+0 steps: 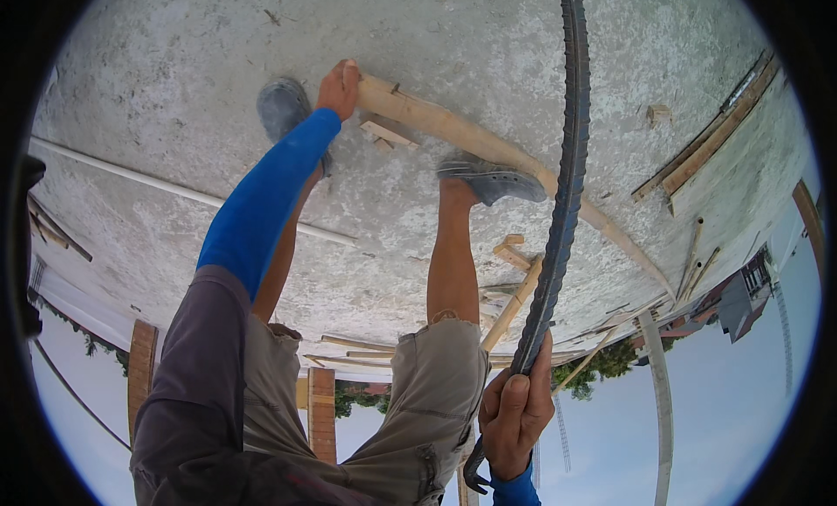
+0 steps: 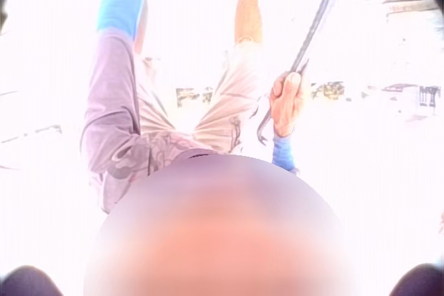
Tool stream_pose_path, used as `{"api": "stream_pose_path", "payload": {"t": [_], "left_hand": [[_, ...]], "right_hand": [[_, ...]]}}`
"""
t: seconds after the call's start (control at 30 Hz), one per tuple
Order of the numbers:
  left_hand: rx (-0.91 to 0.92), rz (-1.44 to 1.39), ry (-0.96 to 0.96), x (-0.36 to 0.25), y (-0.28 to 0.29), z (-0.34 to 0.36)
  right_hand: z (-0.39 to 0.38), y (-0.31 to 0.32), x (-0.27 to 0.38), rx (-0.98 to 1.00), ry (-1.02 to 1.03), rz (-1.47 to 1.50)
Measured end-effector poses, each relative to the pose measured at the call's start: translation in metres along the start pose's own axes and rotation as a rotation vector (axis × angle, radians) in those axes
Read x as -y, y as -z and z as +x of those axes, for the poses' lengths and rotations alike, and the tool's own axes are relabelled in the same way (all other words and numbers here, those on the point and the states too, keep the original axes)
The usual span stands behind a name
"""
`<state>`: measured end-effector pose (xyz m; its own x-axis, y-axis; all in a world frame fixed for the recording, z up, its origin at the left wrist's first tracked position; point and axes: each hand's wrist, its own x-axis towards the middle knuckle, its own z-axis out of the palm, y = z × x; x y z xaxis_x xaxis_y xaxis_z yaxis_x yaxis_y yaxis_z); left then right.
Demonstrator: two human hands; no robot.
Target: The person walks across a concrete rooftop construction site, picks up a curved metal bar, and uses it to pry and break a small piece of wood. The person then drops the wood and the tool.
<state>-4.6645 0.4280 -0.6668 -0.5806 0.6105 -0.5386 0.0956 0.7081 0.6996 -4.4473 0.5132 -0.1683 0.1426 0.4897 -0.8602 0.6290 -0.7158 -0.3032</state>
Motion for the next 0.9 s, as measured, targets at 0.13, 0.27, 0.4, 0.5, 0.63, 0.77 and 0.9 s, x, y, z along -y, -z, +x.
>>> {"api": "stream_pose_path", "payload": {"t": [0.13,0.27,0.4,0.5,0.63,0.77,0.9], "left_hand": [[0.038,0.019,0.004,0.003,0.002,-0.001],[-0.022,0.052,-0.019,0.000,0.003,0.000],[0.055,0.079,-0.053,-0.007,0.001,0.006],[0.063,0.095,0.034,-0.007,0.001,0.007],[0.055,0.069,0.006,-0.002,0.001,0.007],[0.091,0.075,0.068,-0.001,0.002,0.003],[-0.017,0.127,0.024,-0.006,0.003,-0.001]], "right_hand": [[0.010,-0.001,-0.036,0.219,-0.089,-0.251],[0.003,0.000,-0.054,0.352,-0.150,-0.315],[-0.007,0.005,-0.028,0.247,-0.192,-0.117],[-0.007,0.006,-0.006,0.023,-0.055,-0.054],[0.002,0.006,-0.008,-0.040,0.015,-0.029],[0.016,0.001,-0.047,0.327,-0.009,-0.403],[-0.004,-0.001,-0.057,0.412,-0.201,-0.163]]}}
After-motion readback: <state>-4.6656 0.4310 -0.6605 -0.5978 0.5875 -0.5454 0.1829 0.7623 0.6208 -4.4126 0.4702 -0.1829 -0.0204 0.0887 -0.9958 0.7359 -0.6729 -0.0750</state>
